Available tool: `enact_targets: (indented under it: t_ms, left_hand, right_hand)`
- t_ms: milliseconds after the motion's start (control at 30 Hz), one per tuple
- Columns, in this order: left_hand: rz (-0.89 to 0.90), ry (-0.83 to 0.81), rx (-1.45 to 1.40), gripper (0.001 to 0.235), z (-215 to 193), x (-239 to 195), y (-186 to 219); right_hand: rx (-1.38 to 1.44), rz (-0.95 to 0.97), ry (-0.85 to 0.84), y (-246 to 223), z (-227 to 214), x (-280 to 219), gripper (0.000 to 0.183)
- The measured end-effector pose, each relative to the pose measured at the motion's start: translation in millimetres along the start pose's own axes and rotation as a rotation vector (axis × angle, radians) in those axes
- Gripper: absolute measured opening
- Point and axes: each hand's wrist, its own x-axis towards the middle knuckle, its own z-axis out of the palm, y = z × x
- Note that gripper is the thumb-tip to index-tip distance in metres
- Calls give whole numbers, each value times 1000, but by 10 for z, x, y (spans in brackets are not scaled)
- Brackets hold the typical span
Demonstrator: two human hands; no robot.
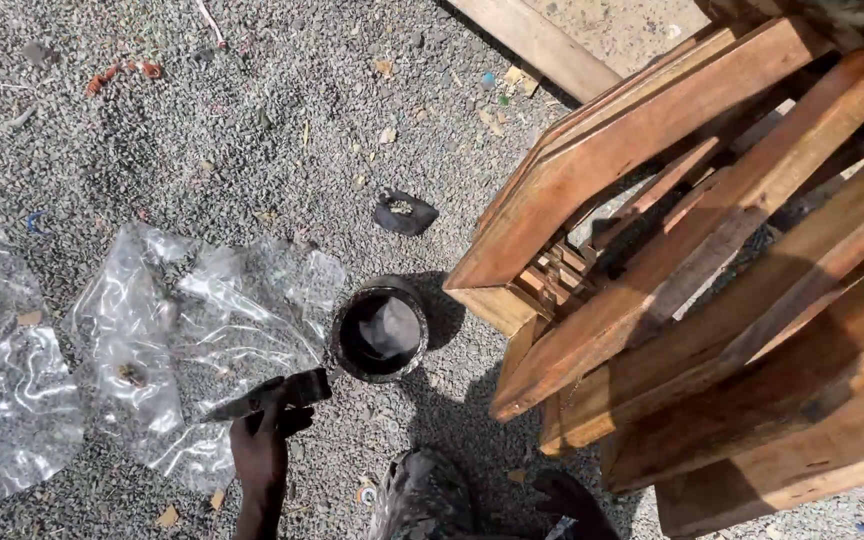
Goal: Applying stain to the legs of a wooden stool using a paintbrush in a workshop environment.
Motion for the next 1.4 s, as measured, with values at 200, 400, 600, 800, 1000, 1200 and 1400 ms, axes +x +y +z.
enact_targets:
  t_ms: [200, 400, 600, 800, 1000, 1200, 1400]
  left_hand:
    - [60, -160, -404, 46, 595, -793, 450]
    - [329, -671, 48, 31, 1625, -2202, 1614]
    - [1724, -1037, 727, 21, 2654, -3218, 2346]
    - [1342, -1291, 1280, 41, 3439, -2938, 2137]
    - [1200, -961, 2159, 32, 3470, -2501, 1811]
    - [2316, -508, 1998, 18, 3790, -3115, 2632]
    - [2293, -796, 2050, 19, 3762, -2573, 2107]
  right_hand:
    - [414, -164, -8, -73, -1591, -466, 54]
    - [442, -1094, 239, -1696, -687, -2565, 38]
    - [219, -1239, 761, -2409, 467, -2765, 106]
    - [126, -1037, 853, -2390, 373, -2893, 82]
    - [235, -1312, 948, -2417, 373, -3126, 66]
    - [308, -1180, 868, -2397, 533, -2922, 72]
    - [335, -1148, 785, -2378, 518, -3149, 73]
